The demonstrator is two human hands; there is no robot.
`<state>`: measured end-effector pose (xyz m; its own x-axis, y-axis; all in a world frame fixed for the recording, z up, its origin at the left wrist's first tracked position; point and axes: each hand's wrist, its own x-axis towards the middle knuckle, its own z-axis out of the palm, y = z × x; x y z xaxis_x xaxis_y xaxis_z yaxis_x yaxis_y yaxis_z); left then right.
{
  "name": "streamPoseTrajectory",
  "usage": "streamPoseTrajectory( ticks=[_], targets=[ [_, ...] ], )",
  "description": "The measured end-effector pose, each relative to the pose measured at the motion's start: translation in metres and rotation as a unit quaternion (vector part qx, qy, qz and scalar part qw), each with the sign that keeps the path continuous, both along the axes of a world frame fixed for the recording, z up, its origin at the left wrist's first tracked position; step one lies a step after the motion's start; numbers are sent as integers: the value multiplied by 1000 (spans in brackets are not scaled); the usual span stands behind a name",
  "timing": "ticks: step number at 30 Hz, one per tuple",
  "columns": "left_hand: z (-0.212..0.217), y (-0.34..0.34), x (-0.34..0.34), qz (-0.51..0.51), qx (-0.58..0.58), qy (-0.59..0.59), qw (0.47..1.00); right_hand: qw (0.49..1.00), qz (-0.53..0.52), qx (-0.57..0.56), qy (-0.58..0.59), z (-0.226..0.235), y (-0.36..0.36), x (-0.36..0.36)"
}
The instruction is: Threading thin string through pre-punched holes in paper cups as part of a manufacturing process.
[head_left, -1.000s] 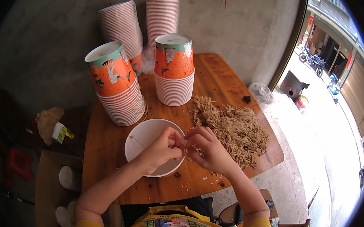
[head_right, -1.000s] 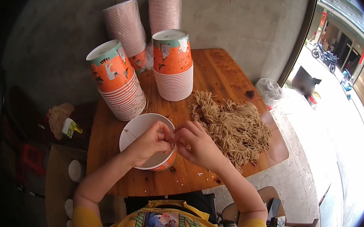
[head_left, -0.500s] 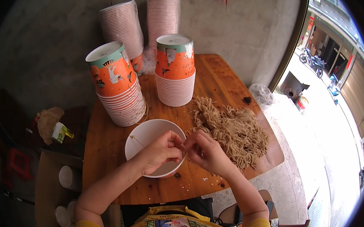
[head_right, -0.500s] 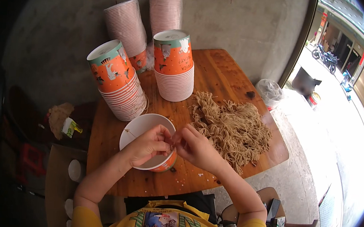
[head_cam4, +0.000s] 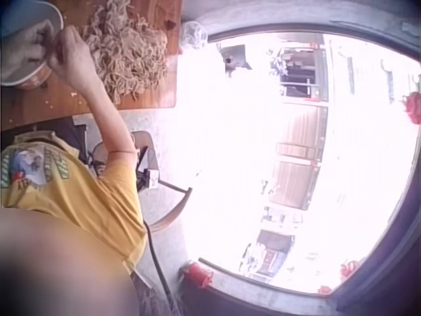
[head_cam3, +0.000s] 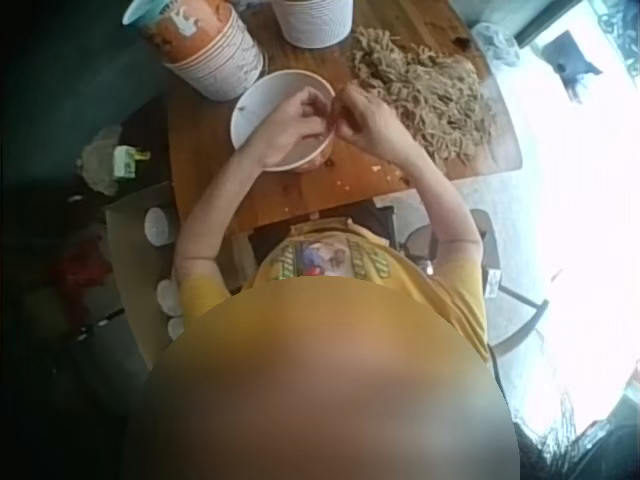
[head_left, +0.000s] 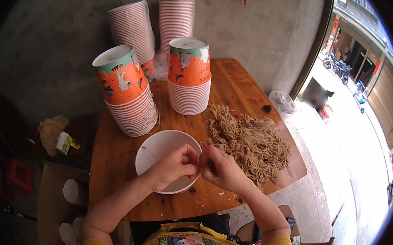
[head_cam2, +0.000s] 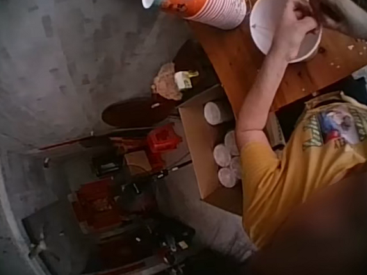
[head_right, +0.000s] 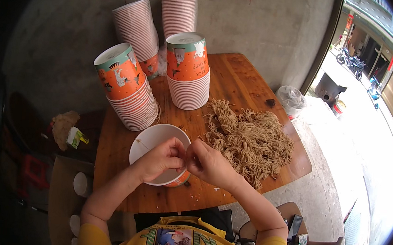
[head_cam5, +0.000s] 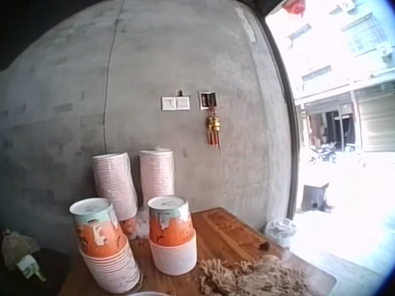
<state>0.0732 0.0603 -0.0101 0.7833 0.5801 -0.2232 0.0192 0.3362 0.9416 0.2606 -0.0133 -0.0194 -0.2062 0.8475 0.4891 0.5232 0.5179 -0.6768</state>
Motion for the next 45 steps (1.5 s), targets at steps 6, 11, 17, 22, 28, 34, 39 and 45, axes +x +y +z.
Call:
streamPoseTrajectory(
  ticks=[6, 11, 17, 22, 28, 34, 39, 45],
  targets=[
    [0, -6, 1, -6, 57, 4, 998, 926, 153, -154, 308, -7, 4, -1],
    [0, -7, 0, -4, 73, 4, 997, 777, 237, -413, 411, 10, -7, 17],
    [-1, -7, -1, 3, 63, -6, 998, 940, 72, -179, 282, 4, -13, 7],
    [-1, -7, 1, -4, 60, 2, 998, 998, 17, -60, 24, -7, -16, 10],
    [-4, -7, 1, -1, 78, -6, 997, 999, -6, -22, 30, -3, -10, 10],
    [0, -21, -4, 53, 218, -2, 974, 1000, 8, 8, -28, 1, -7, 10],
    [3, -29, -8, 64, 268, 21, 961, 999, 27, 17, -26, -2, -9, 4],
    [-2, -28, -17, 43, 257, 12, 965, 976, 96, -66, 185, -6, -15, -4]
  ],
)
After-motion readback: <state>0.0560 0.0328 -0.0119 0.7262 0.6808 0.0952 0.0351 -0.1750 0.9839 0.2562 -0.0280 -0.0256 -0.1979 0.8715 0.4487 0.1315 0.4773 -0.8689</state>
